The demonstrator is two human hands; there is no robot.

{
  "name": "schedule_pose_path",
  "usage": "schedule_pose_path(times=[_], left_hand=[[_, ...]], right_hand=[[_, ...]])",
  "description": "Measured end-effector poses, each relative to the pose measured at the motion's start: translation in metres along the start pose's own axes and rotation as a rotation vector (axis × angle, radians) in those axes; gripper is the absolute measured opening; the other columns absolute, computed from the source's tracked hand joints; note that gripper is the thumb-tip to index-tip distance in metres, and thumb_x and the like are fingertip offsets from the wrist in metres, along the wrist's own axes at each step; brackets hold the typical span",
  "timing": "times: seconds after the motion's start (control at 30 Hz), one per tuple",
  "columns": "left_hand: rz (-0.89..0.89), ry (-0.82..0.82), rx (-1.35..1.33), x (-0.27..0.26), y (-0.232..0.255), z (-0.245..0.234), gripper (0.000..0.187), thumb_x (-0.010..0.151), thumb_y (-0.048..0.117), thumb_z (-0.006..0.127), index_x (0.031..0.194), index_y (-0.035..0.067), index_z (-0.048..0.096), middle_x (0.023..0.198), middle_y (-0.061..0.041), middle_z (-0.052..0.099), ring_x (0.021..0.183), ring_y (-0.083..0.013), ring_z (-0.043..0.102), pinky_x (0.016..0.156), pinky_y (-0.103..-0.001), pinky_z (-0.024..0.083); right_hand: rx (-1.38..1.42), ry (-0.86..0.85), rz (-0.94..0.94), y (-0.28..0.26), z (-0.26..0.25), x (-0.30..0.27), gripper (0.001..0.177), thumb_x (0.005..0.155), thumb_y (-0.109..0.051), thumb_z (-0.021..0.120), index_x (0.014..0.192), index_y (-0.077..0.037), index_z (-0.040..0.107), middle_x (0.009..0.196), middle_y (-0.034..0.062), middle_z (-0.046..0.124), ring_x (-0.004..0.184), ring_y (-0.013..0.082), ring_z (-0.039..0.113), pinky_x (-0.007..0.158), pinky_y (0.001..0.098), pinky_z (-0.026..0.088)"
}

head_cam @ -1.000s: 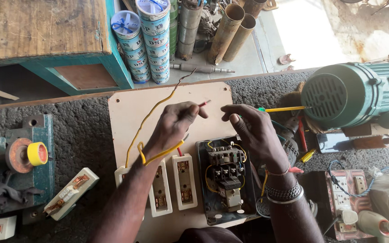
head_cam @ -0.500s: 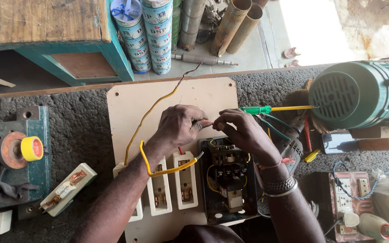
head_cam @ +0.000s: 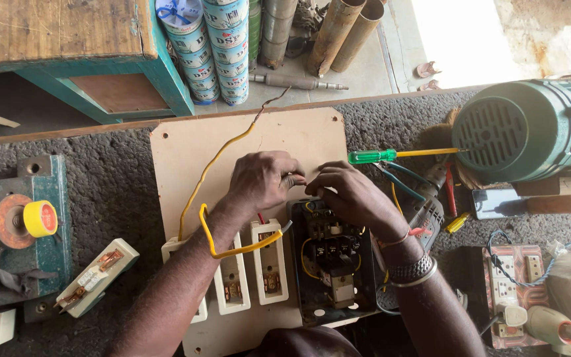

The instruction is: The person strips the insulation from yellow and red wires using pliers and connects them to terminals on a wooden board. They use a screwdriver to tighten the connections on the electrical components.

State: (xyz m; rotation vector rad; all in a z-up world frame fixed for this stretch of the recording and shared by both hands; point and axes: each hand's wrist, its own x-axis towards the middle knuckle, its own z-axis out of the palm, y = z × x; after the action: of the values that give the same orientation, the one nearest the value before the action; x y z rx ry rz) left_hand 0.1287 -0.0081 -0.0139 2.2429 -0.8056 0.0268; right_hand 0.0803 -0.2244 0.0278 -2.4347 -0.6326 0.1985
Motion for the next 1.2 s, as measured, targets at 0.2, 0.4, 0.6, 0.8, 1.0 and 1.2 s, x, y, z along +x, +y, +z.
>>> schedule_pose_path(times=[0.2,0.4,0.6,0.8,1.0,1.2], left_hand=[[0.099,-0.137,0.133,-0.001,-0.008,0.003,0.033,0.073,-0.002,0.067,0.093,0.02,0.08,0.091,0.0,0.073,0.082,-0.022,0.073,0.071,-0.036,0.06],[0.067,-0.254,0.117,-0.001,-0.004,-0.003,0.036,0.069,-0.001,0.071,0.095,0.021,0.08,0.092,0.0,0.07,0.088,-0.0245,0.072,0.075,-0.041,0.058],[0.09,-0.28,0.115,0.001,-0.004,-0.003,0.04,0.073,-0.005,0.062,0.102,0.016,0.078,0.096,0.001,0.07,0.09,-0.0215,0.073,0.079,-0.038,0.06],[0.113,-0.281,0.055,0.004,-0.003,-0.001,0.025,0.077,0.009,0.07,0.102,0.012,0.075,0.096,-0.004,0.072,0.092,-0.0263,0.072,0.08,-0.042,0.059],[-0.011,-0.371,0.015,0.009,-0.002,-0.003,0.025,0.084,0.016,0.071,0.109,0.012,0.07,0.099,-0.006,0.075,0.094,-0.0279,0.072,0.085,-0.045,0.056],[-0.032,-0.38,0.022,0.013,-0.009,0.009,0.028,0.081,0.015,0.073,0.109,0.018,0.072,0.102,-0.003,0.076,0.097,-0.0244,0.072,0.091,-0.044,0.055]], right_hand=[[0.142,0.043,0.268,-0.007,-0.008,0.002,0.032,0.081,-0.001,0.055,0.104,-0.005,0.076,0.103,0.0109,0.076,0.095,0.0275,0.074,0.086,0.0376,0.057],[0.274,0.106,0.349,-0.013,-0.011,0.0,0.034,0.084,0.002,0.052,0.108,-0.005,0.076,0.097,0.0096,0.075,0.077,0.0187,0.07,0.071,0.0317,0.055],[0.266,0.159,0.253,-0.015,-0.011,-0.002,0.035,0.082,0.004,0.055,0.109,-0.004,0.076,0.096,0.0104,0.073,0.084,0.0184,0.07,0.076,0.0324,0.056],[0.251,0.158,0.287,-0.012,-0.008,-0.003,0.034,0.081,0.004,0.057,0.108,-0.004,0.076,0.097,0.0104,0.075,0.084,0.0198,0.073,0.078,0.0315,0.057],[0.27,0.208,0.246,-0.008,-0.002,-0.002,0.031,0.082,0.005,0.058,0.107,-0.003,0.075,0.098,0.0099,0.075,0.088,0.0176,0.074,0.079,0.0302,0.059],[0.278,0.189,0.279,-0.004,0.001,-0.004,0.03,0.083,0.003,0.06,0.108,-0.003,0.075,0.099,0.0095,0.075,0.085,0.0176,0.073,0.076,0.0301,0.058]])
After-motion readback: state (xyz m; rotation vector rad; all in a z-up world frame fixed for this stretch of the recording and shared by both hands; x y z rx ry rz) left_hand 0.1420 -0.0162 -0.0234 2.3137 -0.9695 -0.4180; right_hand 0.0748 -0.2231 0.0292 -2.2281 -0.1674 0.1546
